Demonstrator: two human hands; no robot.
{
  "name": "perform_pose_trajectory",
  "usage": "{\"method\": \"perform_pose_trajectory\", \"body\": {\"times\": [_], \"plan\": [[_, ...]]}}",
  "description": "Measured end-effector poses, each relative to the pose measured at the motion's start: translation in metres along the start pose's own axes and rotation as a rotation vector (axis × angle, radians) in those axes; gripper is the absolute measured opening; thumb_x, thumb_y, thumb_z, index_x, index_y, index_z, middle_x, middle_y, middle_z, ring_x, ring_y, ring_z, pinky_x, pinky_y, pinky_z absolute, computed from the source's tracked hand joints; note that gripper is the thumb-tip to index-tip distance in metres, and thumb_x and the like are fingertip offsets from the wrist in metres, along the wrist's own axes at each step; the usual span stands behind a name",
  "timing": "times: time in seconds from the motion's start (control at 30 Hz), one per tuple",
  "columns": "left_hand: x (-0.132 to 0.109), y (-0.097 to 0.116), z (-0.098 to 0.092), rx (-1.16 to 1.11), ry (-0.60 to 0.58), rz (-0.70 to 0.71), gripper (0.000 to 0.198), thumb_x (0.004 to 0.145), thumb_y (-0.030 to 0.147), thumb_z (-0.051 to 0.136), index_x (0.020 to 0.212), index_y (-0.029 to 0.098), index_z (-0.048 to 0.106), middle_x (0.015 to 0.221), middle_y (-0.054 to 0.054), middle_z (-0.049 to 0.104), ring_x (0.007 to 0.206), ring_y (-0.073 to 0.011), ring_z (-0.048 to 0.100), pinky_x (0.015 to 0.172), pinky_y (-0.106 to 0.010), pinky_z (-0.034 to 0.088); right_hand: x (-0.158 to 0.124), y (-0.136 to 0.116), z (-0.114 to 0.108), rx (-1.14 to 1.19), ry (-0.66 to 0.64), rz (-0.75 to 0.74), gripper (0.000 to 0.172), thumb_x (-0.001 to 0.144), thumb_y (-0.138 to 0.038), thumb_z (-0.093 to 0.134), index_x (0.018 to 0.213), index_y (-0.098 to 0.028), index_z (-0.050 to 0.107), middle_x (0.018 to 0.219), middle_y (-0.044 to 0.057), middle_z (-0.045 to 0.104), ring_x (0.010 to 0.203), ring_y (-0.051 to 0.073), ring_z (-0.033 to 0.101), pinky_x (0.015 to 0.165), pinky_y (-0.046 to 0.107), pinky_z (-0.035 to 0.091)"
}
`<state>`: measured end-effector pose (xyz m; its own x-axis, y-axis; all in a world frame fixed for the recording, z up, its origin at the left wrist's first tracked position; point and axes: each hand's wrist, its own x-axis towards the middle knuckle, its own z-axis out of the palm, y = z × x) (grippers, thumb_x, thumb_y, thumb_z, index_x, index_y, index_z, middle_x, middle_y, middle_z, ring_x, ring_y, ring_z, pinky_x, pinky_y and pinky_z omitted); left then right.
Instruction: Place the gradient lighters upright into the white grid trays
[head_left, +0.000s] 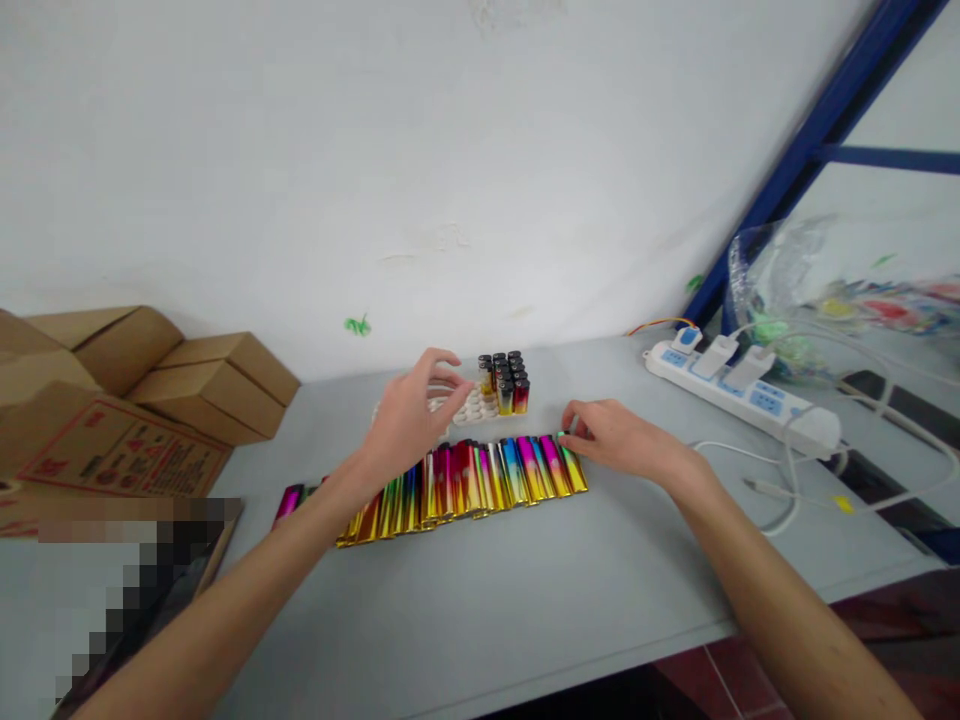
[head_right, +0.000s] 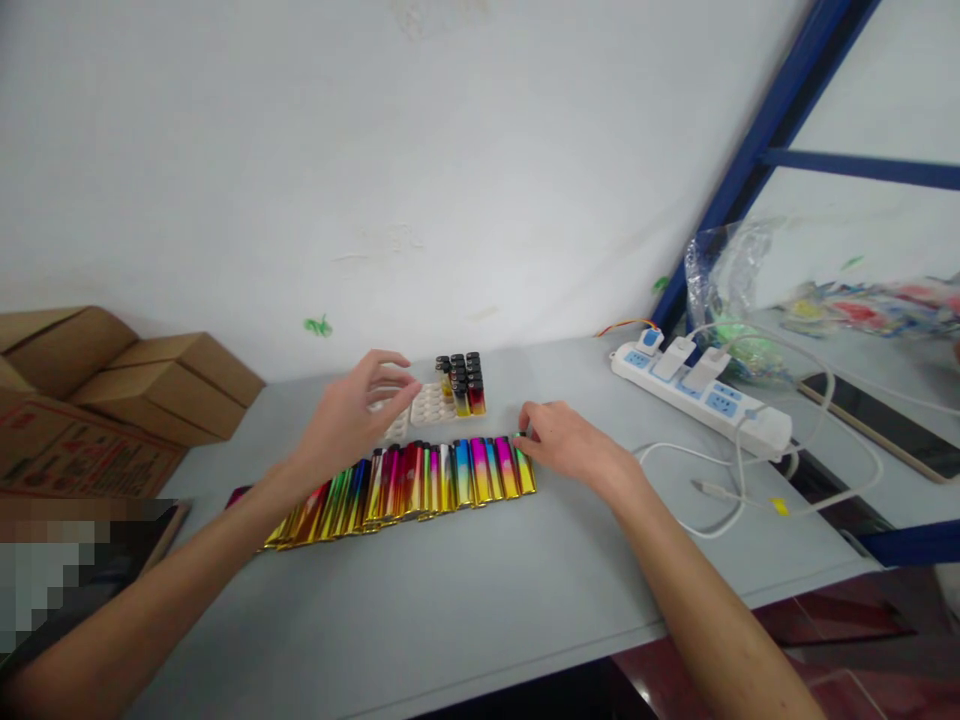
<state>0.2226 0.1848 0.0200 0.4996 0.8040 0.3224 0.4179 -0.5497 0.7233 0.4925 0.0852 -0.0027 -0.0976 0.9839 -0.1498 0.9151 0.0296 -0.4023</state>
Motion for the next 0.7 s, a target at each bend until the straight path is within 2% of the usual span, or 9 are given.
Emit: {"method": "perform_pose_trajectory", "body": {"times": [0.17, 0.27, 0.37, 0.43, 0.5, 0.6, 0.63, 0.7], "plan": [[-0.053, 0.031, -0.007, -0.012, 0.058, -0.067, 0.016, 0.098, 0.036, 0.061, 0.105, 0.022, 0.063, 0.102, -0.006, 0.076, 0.091, -0.0200, 0.074, 0.087, -0.036, 0.060, -0.002, -0.006, 0.001, -0.016, 0.011, 0.067, 0.015, 0.094, -0.025, 0.063, 0.099, -0.016, 0.073, 0.084, 0.011, 0.077, 0.079, 0.024, 0.070, 0.068, 0.032, 0.046], [-0.071, 0.044, -0.004, -0.009, 0.032, -0.052, 0.013, 0.098, 0.033, 0.061, 0.098, 0.022, 0.066, 0.096, -0.004, 0.075, 0.089, -0.0191, 0.072, 0.084, -0.033, 0.057, -0.002, -0.006, -0.004, 0.041, 0.036, 0.086, 0.012, 0.088, -0.021, 0.066, 0.095, -0.016, 0.075, 0.081, 0.009, 0.078, 0.071, 0.021, 0.069, 0.067, 0.031, 0.048], [-0.078, 0.052, -0.001, -0.062, -0.037, -0.047, 0.015, 0.100, 0.033, 0.059, 0.095, 0.021, 0.068, 0.092, -0.003, 0.074, 0.085, -0.0183, 0.069, 0.082, -0.032, 0.054, -0.005, -0.007, -0.017, 0.237, 0.037, 0.042, 0.016, 0.089, -0.025, 0.067, 0.098, -0.016, 0.076, 0.072, 0.004, 0.075, 0.062, 0.018, 0.067, 0.063, 0.030, 0.050], [-0.078, 0.054, 0.003, -0.141, -0.094, -0.078, 0.022, 0.102, 0.036, 0.055, 0.095, 0.021, 0.069, 0.091, -0.003, 0.074, 0.085, -0.0187, 0.069, 0.083, -0.032, 0.053, -0.009, -0.012, -0.026, 0.463, 0.015, -0.065, 0.023, 0.092, -0.034, 0.067, 0.103, -0.015, 0.076, 0.070, 0.003, 0.073, 0.062, 0.016, 0.066, 0.062, 0.029, 0.051], [-0.077, 0.053, 0.009, -0.288, -0.180, -0.143, 0.030, 0.104, 0.042, 0.050, 0.097, 0.021, 0.070, 0.098, -0.005, 0.075, 0.094, -0.0202, 0.069, 0.088, -0.033, 0.053, -0.013, -0.021, -0.029, 0.699, -0.028, -0.187, 0.031, 0.093, -0.041, 0.069, 0.108, -0.015, 0.075, 0.070, 0.002, 0.071, 0.065, 0.015, 0.065, 0.063, 0.028, 0.052], [-0.073, 0.053, 0.020, -0.672, -0.298, -0.296, 0.038, 0.104, 0.052, 0.048, 0.103, 0.020, 0.067, 0.106, -0.008, 0.074, 0.100, -0.0215, 0.070, 0.096, -0.036, 0.053, -0.014, -0.040, -0.020, 0.928, -0.094, -0.285, 0.031, 0.091, -0.041, 0.074, 0.110, -0.016, 0.075, 0.071, 0.001, 0.070, 0.061, 0.013, 0.062, 0.058, 0.026, 0.051], [-0.072, 0.053, 0.023, -0.809, -0.335, -0.358, 0.040, 0.103, 0.056, 0.047, 0.105, 0.019, 0.064, 0.102, -0.009, 0.074, 0.093, -0.0214, 0.071, 0.093, -0.038, 0.055, -0.013, -0.046, -0.014, 0.960, -0.089, -0.314, 0.031, 0.090, -0.040, 0.076, 0.109, -0.016, 0.075, 0.070, 0.000, 0.069, 0.059, 0.012, 0.060, 0.056, 0.025, 0.049], [-0.071, 0.054, 0.026, -1.021, -0.412, -0.470, 0.045, 0.101, 0.062, 0.046, 0.106, 0.019, 0.058, 0.085, -0.007, 0.072, 0.069, -0.0183, 0.068, 0.074, -0.035, 0.057, -0.010, -0.056, 0.000, 0.944, -0.001, -0.404, 0.028, 0.088, -0.036, 0.079, 0.108, -0.017, 0.077, 0.075, 0.001, 0.069, 0.060, 0.011, 0.057, 0.057, 0.025, 0.048]]}}
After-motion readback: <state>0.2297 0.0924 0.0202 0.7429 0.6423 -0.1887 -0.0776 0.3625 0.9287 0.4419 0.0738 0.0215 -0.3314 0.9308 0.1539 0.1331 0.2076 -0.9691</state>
